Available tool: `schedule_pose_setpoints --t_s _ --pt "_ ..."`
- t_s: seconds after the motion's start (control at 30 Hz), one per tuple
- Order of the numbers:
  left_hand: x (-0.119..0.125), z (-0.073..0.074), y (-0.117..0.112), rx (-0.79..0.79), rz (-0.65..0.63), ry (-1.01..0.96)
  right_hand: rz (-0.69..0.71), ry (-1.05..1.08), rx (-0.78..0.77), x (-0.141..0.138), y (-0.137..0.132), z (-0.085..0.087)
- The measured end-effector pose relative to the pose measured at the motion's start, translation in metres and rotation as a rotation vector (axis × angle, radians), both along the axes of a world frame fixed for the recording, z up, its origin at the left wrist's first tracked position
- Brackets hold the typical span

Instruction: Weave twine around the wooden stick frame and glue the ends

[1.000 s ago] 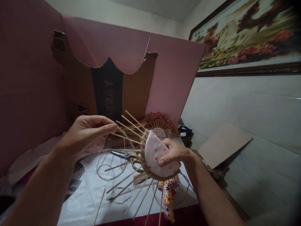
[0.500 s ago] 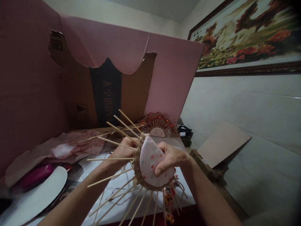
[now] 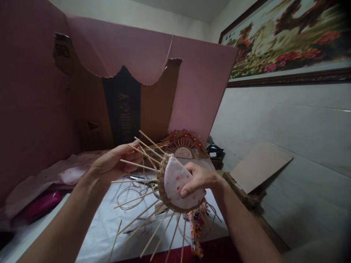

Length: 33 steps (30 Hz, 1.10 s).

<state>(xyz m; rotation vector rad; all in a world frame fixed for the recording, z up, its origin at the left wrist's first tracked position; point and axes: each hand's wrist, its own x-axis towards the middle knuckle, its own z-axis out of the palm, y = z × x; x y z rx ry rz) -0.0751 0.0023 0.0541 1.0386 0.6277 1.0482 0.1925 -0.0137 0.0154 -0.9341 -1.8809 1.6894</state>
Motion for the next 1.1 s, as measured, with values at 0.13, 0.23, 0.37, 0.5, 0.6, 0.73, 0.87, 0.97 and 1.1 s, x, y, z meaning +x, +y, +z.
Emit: schedule_pose_setpoints --t_s 0.13,0.23,0.37,0.5,0.6,0.73,0.87,0.97,1.1 --pt "-0.008 0.014 -0.008 -0.111 0.143 -0.099 -0.027 -0.001 0.004 0.002 0.004 -0.004" --pt "-0.008 0.019 -0.015 0.084 0.301 0.009 -0.043 -0.012 0.005 0.002 0.005 -0.005" --pt "0.001 0.020 -0.029 0.520 0.568 0.298 -0.092 -0.016 0.047 -0.001 0.006 -0.005" --pt "0.021 0.012 -0.047 0.985 0.474 0.673 -0.192 -0.032 0.097 -0.008 0.006 -0.006" --pt "0.038 0.004 -0.056 1.213 0.240 0.852 -0.209 -0.021 0.121 -0.013 0.003 -0.004" --pt "0.044 0.001 -0.061 1.353 0.144 0.893 -0.159 -0.023 0.130 -0.016 0.000 -0.002" --pt "0.026 0.014 -0.062 1.395 0.349 0.866 -0.155 -0.151 0.168 -0.012 0.002 -0.002" --pt "0.010 0.024 -0.061 1.417 0.547 0.845 -0.146 -0.210 0.167 -0.008 0.005 -0.004" --pt "-0.004 0.029 -0.053 1.310 0.757 0.786 -0.070 -0.200 0.117 -0.004 0.005 -0.006"
